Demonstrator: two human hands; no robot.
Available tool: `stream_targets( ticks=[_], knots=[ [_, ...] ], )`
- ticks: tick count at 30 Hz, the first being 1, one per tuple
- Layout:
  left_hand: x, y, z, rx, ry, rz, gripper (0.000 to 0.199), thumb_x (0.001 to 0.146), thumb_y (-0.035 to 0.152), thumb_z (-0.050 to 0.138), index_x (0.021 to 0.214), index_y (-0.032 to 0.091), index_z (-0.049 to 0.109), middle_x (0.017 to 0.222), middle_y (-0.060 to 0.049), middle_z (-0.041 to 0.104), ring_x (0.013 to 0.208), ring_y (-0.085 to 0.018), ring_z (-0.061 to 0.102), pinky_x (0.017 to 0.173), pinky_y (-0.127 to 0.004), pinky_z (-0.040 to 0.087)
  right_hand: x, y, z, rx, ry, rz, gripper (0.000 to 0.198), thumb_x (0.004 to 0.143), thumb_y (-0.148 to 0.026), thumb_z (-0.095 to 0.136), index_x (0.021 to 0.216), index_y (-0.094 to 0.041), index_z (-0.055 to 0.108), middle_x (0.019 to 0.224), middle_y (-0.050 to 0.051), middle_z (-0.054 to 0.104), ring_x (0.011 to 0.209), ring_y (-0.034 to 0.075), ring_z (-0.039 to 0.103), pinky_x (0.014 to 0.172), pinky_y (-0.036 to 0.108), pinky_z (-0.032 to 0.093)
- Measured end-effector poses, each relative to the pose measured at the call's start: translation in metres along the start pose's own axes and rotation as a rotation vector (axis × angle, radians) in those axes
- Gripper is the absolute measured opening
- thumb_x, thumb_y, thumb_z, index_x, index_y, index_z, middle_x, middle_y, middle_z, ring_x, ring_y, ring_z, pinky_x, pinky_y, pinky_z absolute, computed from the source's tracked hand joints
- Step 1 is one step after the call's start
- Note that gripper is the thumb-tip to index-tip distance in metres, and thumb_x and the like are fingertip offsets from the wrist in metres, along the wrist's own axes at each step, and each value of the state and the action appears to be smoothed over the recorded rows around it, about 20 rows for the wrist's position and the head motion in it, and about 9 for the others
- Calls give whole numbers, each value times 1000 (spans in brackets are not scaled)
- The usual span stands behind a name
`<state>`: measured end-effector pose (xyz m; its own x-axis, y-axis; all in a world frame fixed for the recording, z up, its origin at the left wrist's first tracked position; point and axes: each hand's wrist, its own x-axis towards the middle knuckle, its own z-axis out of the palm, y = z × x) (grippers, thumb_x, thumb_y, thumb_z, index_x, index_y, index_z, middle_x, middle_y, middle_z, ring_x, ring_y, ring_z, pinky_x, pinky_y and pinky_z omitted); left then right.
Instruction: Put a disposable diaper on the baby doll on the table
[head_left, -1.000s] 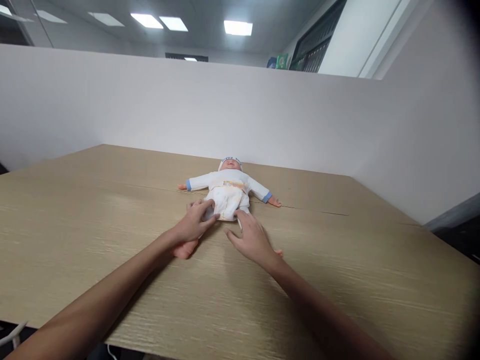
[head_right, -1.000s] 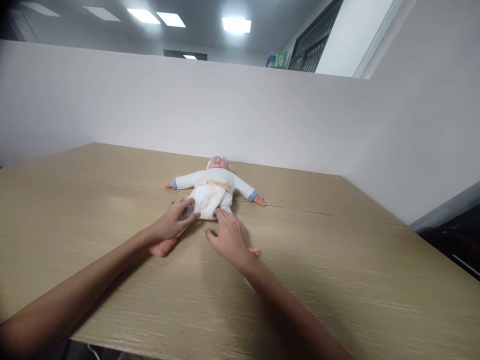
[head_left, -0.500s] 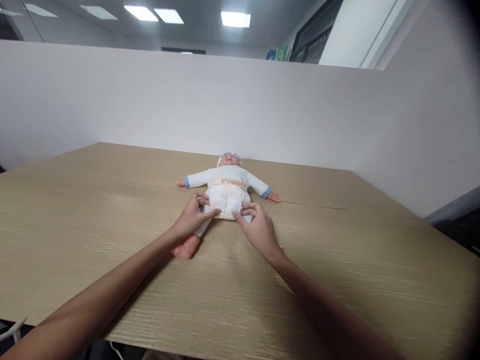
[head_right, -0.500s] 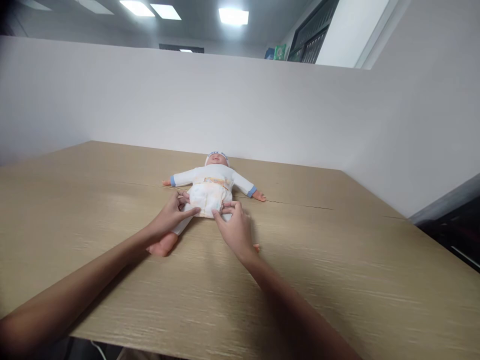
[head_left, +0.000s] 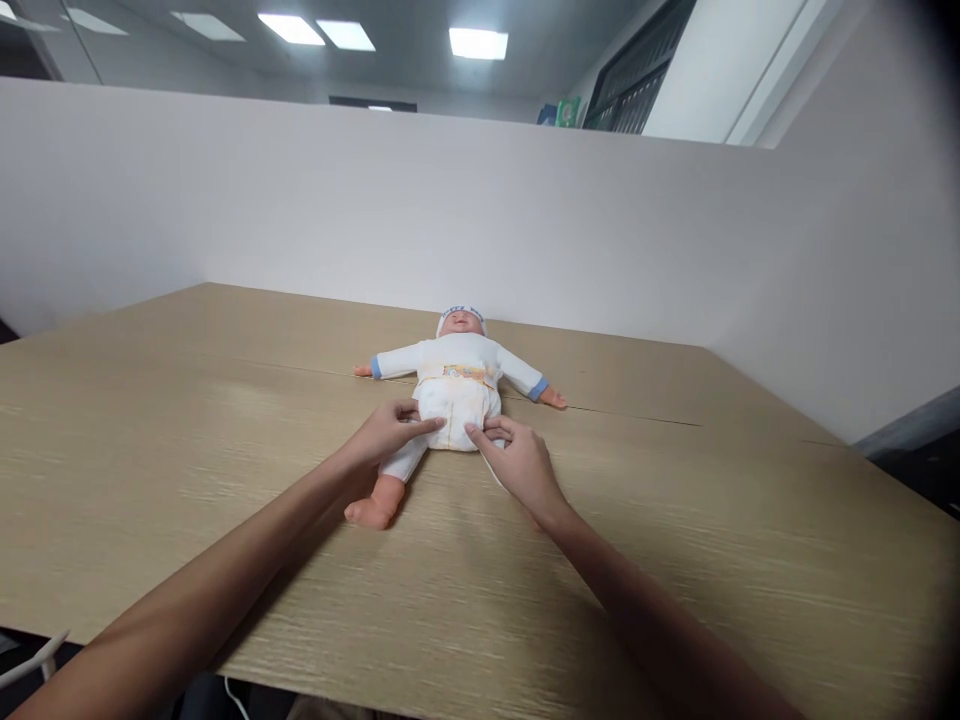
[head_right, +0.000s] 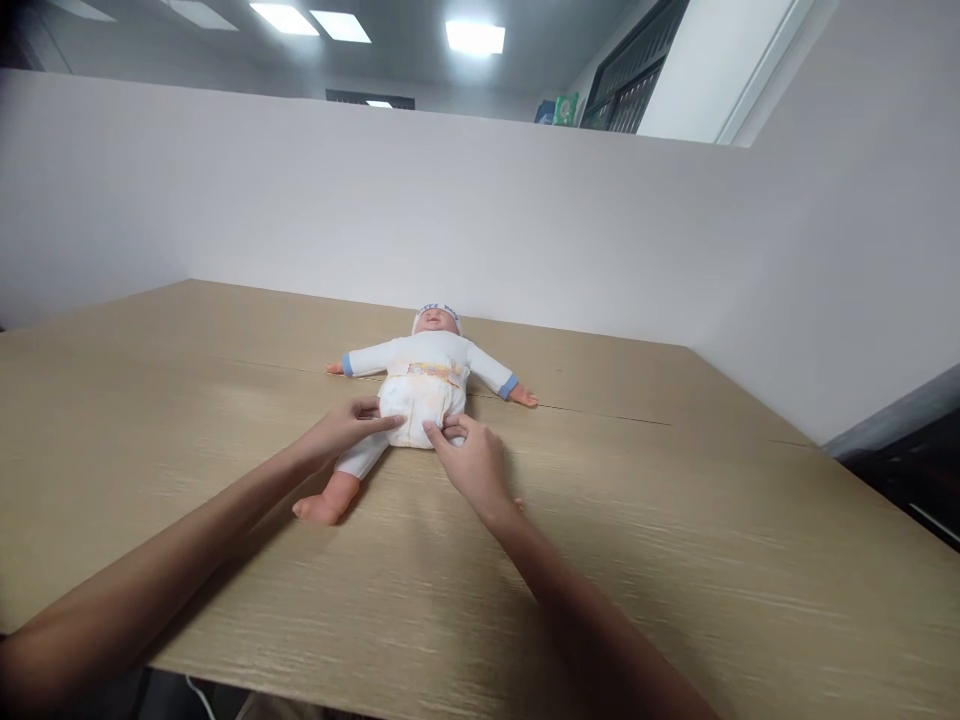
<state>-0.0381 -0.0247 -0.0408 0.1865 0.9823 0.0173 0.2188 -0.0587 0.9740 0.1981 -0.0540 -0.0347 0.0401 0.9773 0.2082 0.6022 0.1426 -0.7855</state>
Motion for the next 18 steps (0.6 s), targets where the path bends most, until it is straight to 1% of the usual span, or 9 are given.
stream_targets(
  ticks=[3, 5, 7, 10, 12, 15, 18],
  knots=[
    [-5, 5, -3, -71, -51, -51, 60, 74, 65, 89, 110, 18, 81, 102, -12, 83, 104, -37, 74, 85, -43, 56, -3, -3, -1, 39, -39, 18, 31, 94, -58, 76, 92, -27, 78, 104, 6, 87, 102, 30, 82, 86, 38, 57],
    [-8, 9, -2, -133, -58, -90, 60, 73, 64, 90, 111, 19, 82, 107, -13, 84, 107, -38, 75, 87, -44, 57, -5, -6, -3, 34, -57, 22, 31, 95, -58, 75, 91, -27, 78, 105, 5, 87, 104, 29, 82, 86, 37, 56],
    [-11, 12, 0, -197, -54, -122, 58, 73, 62, 92, 112, 20, 82, 117, -14, 84, 113, -39, 74, 91, -45, 58, -8, -9, -5, -1, -45, 33, 31, 96, -57, 75, 91, -27, 77, 104, 5, 87, 103, 29, 82, 85, 37, 55],
    [-13, 16, 2, -254, -56, -140, 55, 76, 59, 92, 115, 21, 81, 130, -13, 82, 125, -39, 71, 101, -46, 57, -13, -13, -7, -82, 17, 30, 31, 96, -57, 76, 96, -26, 74, 98, 4, 88, 100, 30, 82, 84, 38, 53],
    [-15, 19, 3, -235, -50, -141, 53, 78, 58, 91, 113, 20, 80, 131, -13, 82, 128, -38, 71, 105, -45, 55, -14, -14, -7, -123, 39, -2, 31, 97, -57, 75, 97, -26, 74, 98, 4, 88, 100, 30, 82, 84, 37, 52],
    [-18, 23, 3, -171, -39, -126, 51, 81, 59, 88, 113, 20, 80, 129, -13, 82, 127, -38, 70, 103, -44, 55, -15, -15, -7, -147, 9, -51, 33, 99, -57, 71, 91, -26, 78, 100, 5, 88, 100, 29, 82, 82, 36, 51],
    [-19, 24, 3, -153, -60, -107, 52, 84, 59, 85, 118, 20, 81, 131, -12, 81, 127, -37, 71, 102, -43, 54, -12, -16, -6, -153, -44, -61, 37, 100, -58, 68, 86, -26, 81, 94, 4, 87, 89, 27, 79, 76, 34, 48]
  ],
)
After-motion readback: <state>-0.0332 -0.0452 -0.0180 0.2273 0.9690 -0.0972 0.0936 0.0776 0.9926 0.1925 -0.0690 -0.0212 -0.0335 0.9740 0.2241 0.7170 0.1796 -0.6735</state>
